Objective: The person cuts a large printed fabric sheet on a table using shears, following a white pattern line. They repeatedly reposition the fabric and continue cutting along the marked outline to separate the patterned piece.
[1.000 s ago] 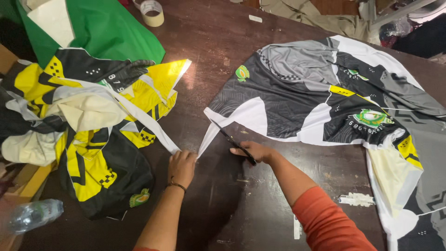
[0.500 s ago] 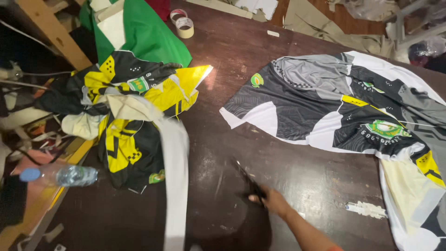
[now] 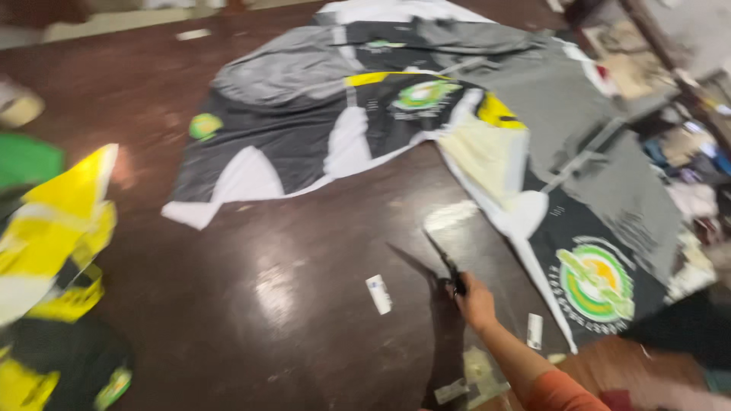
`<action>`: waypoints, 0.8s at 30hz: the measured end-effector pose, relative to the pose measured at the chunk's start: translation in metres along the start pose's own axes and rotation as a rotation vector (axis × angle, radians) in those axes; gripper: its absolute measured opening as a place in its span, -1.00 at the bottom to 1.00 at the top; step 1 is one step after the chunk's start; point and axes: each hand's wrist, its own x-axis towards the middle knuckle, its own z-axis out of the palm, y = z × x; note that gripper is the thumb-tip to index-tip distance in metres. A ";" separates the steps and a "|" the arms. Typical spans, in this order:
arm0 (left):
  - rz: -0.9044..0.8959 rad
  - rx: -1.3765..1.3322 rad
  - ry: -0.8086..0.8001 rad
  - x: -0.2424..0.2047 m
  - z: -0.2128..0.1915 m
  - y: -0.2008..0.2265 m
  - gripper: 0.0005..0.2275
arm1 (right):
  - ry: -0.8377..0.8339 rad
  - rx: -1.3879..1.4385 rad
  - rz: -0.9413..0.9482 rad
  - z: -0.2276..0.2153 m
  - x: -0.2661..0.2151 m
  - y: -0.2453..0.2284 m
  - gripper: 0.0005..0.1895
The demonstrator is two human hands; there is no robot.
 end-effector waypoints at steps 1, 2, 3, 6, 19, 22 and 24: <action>0.035 0.036 0.005 0.041 0.004 0.029 -0.68 | 0.018 0.002 0.028 -0.006 0.008 0.038 -0.57; 0.071 0.071 0.011 0.081 0.008 0.059 -0.68 | 0.082 -0.053 0.118 -0.011 0.015 0.075 -0.57; 0.093 0.106 0.023 0.114 0.011 0.087 -0.68 | 0.135 -0.108 0.197 -0.013 0.021 0.107 -0.56; 0.172 0.217 0.039 0.204 0.031 0.157 -0.67 | 0.196 -0.117 0.429 -0.038 0.035 0.174 -0.58; 0.228 0.372 0.101 0.467 0.104 0.370 -0.84 | 0.339 0.248 0.536 -0.061 0.250 0.145 -0.63; 0.207 0.435 0.026 0.484 0.070 0.355 -0.84 | 0.326 0.127 0.516 -0.051 0.286 0.136 -0.58; 0.374 0.428 0.074 0.491 0.033 0.344 -0.85 | 0.380 0.181 0.535 -0.054 0.286 0.128 -0.59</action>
